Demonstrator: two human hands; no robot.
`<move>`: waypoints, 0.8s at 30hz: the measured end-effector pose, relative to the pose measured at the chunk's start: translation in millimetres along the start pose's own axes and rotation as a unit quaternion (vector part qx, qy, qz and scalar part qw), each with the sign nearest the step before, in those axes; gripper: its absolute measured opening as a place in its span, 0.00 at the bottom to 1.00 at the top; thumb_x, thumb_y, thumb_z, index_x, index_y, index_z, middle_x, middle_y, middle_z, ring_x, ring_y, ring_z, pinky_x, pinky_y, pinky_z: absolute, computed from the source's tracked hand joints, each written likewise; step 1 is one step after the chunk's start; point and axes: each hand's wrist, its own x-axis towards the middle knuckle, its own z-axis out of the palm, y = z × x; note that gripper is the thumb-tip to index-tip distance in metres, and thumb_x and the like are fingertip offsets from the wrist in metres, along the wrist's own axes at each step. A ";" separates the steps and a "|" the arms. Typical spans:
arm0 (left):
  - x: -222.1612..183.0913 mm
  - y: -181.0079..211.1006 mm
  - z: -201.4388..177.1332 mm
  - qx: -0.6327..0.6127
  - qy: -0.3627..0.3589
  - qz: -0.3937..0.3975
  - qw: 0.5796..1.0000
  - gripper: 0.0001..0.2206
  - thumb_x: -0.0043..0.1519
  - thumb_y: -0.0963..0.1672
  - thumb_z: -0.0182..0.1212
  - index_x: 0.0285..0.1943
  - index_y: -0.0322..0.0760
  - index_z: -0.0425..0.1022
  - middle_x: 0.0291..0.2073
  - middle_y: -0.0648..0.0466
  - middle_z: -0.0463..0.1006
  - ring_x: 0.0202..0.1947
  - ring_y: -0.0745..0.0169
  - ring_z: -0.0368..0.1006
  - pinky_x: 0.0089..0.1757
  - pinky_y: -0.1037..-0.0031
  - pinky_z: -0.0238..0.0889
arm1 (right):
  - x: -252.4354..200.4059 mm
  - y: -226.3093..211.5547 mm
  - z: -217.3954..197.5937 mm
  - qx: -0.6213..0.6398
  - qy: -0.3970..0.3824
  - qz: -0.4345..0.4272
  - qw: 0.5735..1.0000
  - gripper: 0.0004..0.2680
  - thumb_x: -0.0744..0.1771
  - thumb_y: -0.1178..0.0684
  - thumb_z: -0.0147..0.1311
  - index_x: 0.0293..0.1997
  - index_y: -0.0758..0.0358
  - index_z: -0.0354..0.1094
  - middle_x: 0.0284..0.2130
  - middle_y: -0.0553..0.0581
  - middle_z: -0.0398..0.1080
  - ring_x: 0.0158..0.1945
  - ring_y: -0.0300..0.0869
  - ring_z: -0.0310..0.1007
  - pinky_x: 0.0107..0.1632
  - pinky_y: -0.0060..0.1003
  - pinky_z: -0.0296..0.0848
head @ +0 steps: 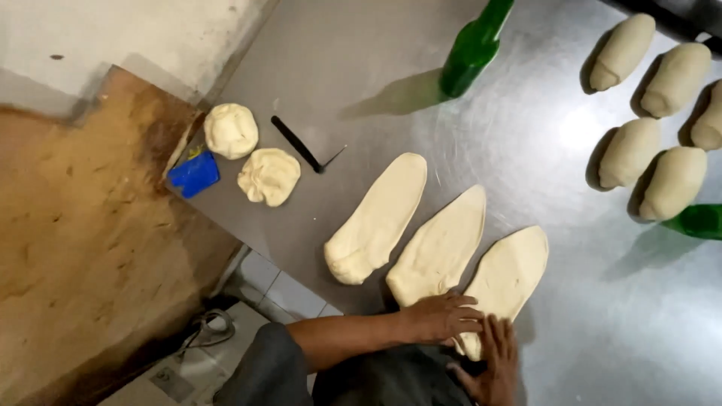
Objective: Rolling out dough portions using a glass bottle and shaping them into loaves on a workbench.
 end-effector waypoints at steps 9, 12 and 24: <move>-7.5 16.4 16.4 -0.183 0.138 -0.158 0.961 0.10 0.73 0.49 0.61 0.59 0.45 0.77 0.57 0.60 0.79 0.57 0.59 0.74 0.58 0.70 0.68 | -23.1 18.5 57.4 0.128 0.245 0.186 0.943 0.14 0.69 0.57 0.59 0.62 0.60 0.68 0.62 0.59 0.69 0.69 0.52 0.68 0.69 0.45 0.69; -15.4 54.0 -3.7 -0.058 0.165 -0.100 0.979 0.15 0.74 0.48 0.57 0.69 0.45 0.72 0.68 0.59 0.73 0.71 0.55 0.68 0.68 0.63 0.60 | -32.0 2.0 66.4 0.070 0.223 0.152 0.960 0.13 0.70 0.60 0.48 0.63 0.64 0.68 0.65 0.64 0.67 0.77 0.59 0.56 0.72 0.48 0.63; 97.1 6.9 -23.8 -0.014 0.240 -0.192 0.952 0.25 0.73 0.51 0.42 0.75 0.35 0.65 0.75 0.39 0.59 0.77 0.35 0.49 0.70 0.48 0.41 | 86.4 48.9 37.5 0.089 0.298 0.214 0.926 0.14 0.74 0.56 0.40 0.66 0.69 0.64 0.64 0.69 0.68 0.73 0.60 0.61 0.72 0.48 0.60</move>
